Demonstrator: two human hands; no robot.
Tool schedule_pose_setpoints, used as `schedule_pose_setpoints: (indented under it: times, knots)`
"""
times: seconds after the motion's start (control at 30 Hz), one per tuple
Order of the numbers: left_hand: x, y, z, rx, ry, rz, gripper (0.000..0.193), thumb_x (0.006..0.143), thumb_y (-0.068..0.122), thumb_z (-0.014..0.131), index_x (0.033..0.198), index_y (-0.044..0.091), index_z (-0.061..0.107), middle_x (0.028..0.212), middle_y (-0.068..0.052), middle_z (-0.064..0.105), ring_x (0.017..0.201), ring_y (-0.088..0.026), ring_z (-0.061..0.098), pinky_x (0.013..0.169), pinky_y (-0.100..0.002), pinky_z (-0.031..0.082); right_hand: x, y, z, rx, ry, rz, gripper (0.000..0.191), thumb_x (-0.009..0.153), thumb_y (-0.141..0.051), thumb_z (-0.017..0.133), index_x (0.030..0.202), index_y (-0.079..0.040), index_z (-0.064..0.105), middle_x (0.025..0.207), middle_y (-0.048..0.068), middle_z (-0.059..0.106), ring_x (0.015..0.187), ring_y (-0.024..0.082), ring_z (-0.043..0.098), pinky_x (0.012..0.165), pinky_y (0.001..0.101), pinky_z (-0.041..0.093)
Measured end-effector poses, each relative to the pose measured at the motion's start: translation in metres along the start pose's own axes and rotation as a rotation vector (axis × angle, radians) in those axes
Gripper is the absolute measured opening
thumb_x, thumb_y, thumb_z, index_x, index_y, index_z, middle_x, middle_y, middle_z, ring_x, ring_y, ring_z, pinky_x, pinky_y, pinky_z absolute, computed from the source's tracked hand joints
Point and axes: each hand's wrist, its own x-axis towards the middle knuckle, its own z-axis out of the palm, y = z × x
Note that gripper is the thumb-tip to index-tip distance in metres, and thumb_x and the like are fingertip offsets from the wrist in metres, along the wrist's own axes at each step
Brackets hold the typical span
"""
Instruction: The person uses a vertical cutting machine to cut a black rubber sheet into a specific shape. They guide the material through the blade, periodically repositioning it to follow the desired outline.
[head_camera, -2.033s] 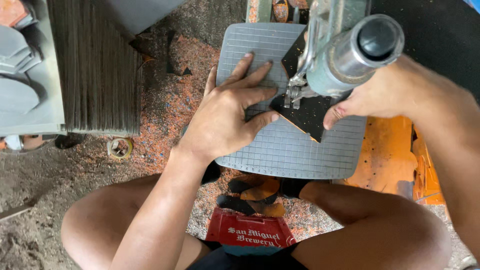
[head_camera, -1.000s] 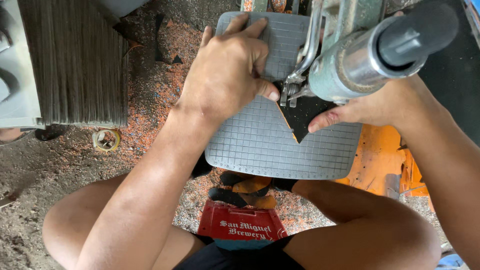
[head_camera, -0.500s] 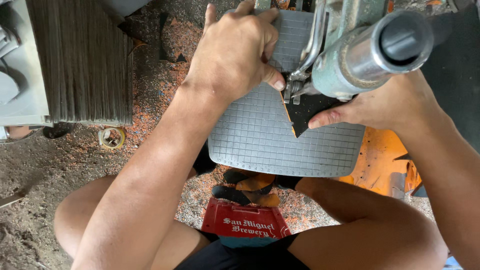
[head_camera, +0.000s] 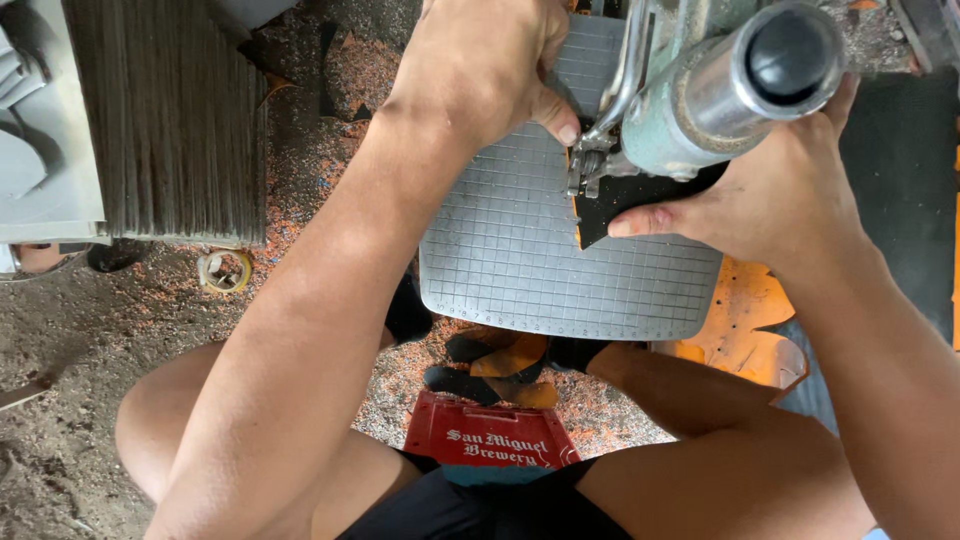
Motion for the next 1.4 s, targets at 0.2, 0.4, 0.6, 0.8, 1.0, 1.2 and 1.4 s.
schedule_pose_setpoints:
  times: [0.2,0.4,0.6,0.8,1.0,1.2,1.4]
  knots:
    - [-0.054,0.022,0.006,0.242,0.551,0.252,0.040,0.059,0.031,0.092,0.085,0.009,0.070,0.100,-0.009,0.074,0.095,-0.027,0.070,0.091,-0.057,0.049,-0.007,-0.014,-0.003,0.047,0.002,0.201,0.112,0.048,-0.076,0.087,0.137,-0.012,0.065,0.147,0.019,0.058,0.140,0.047,0.045,0.104,0.0870,0.017]
    - [-0.130,0.075,0.042,-0.023,0.367,-0.064,0.030,0.081,0.030,0.086,0.095,0.009,0.070,0.096,-0.009,0.066,0.093,-0.031,0.063,0.083,-0.044,0.045,-0.007,-0.023,0.001,0.002,0.045,0.260,0.112,0.048,-0.073,0.089,0.140,-0.012,0.064,0.149,0.016,0.057,0.145,0.043,0.042,0.100,0.0901,0.019]
    - [-0.131,0.081,0.052,-0.074,0.447,-0.106,0.013,0.088,0.022,0.080,0.092,0.013,0.072,0.093,-0.001,0.067,0.092,-0.026,0.063,0.081,-0.042,0.044,-0.019,-0.036,0.004,-0.102,0.056,0.274,0.113,0.055,-0.075,0.089,0.142,-0.007,0.062,0.154,0.015,0.049,0.146,0.043,0.037,0.101,0.0859,0.024]
    - [-0.133,0.073,0.053,-0.060,0.443,-0.080,0.011,0.088,0.019,0.079,0.091,0.012,0.071,0.094,-0.003,0.065,0.093,-0.026,0.064,0.082,-0.042,0.044,-0.042,-0.031,-0.005,-0.055,0.017,0.250,0.110,0.072,-0.070,0.084,0.143,0.008,0.054,0.131,0.028,0.046,0.124,0.049,0.046,0.104,0.0631,0.043]
    - [-0.132,0.057,0.043,-0.047,0.414,-0.008,0.012,0.088,0.020,0.079,0.095,0.013,0.073,0.094,-0.003,0.064,0.095,-0.026,0.064,0.083,-0.043,0.045,-0.082,-0.039,-0.017,-0.025,-0.029,0.183,0.088,0.086,-0.057,0.079,0.153,-0.003,0.059,0.136,0.027,0.047,0.125,0.045,0.053,0.104,0.0526,0.049]
    - [-0.127,0.047,0.033,0.024,0.371,0.088,0.015,0.085,0.021,0.081,0.097,0.013,0.075,0.095,-0.005,0.065,0.096,-0.027,0.065,0.082,-0.044,0.047,-0.095,-0.063,-0.002,-0.077,0.094,0.222,0.072,0.090,-0.048,0.081,0.149,-0.010,0.065,0.143,0.025,0.049,0.128,0.046,0.050,0.108,0.0532,0.047]
    - [-0.119,0.033,0.028,0.029,0.338,0.225,0.018,0.086,0.020,0.082,0.098,0.010,0.075,0.098,-0.008,0.067,0.096,-0.030,0.067,0.085,-0.045,0.053,-0.102,-0.082,0.004,-0.080,0.137,0.287,0.072,0.093,-0.047,0.082,0.150,-0.008,0.065,0.139,0.026,0.049,0.122,0.046,0.049,0.108,0.0545,0.044]
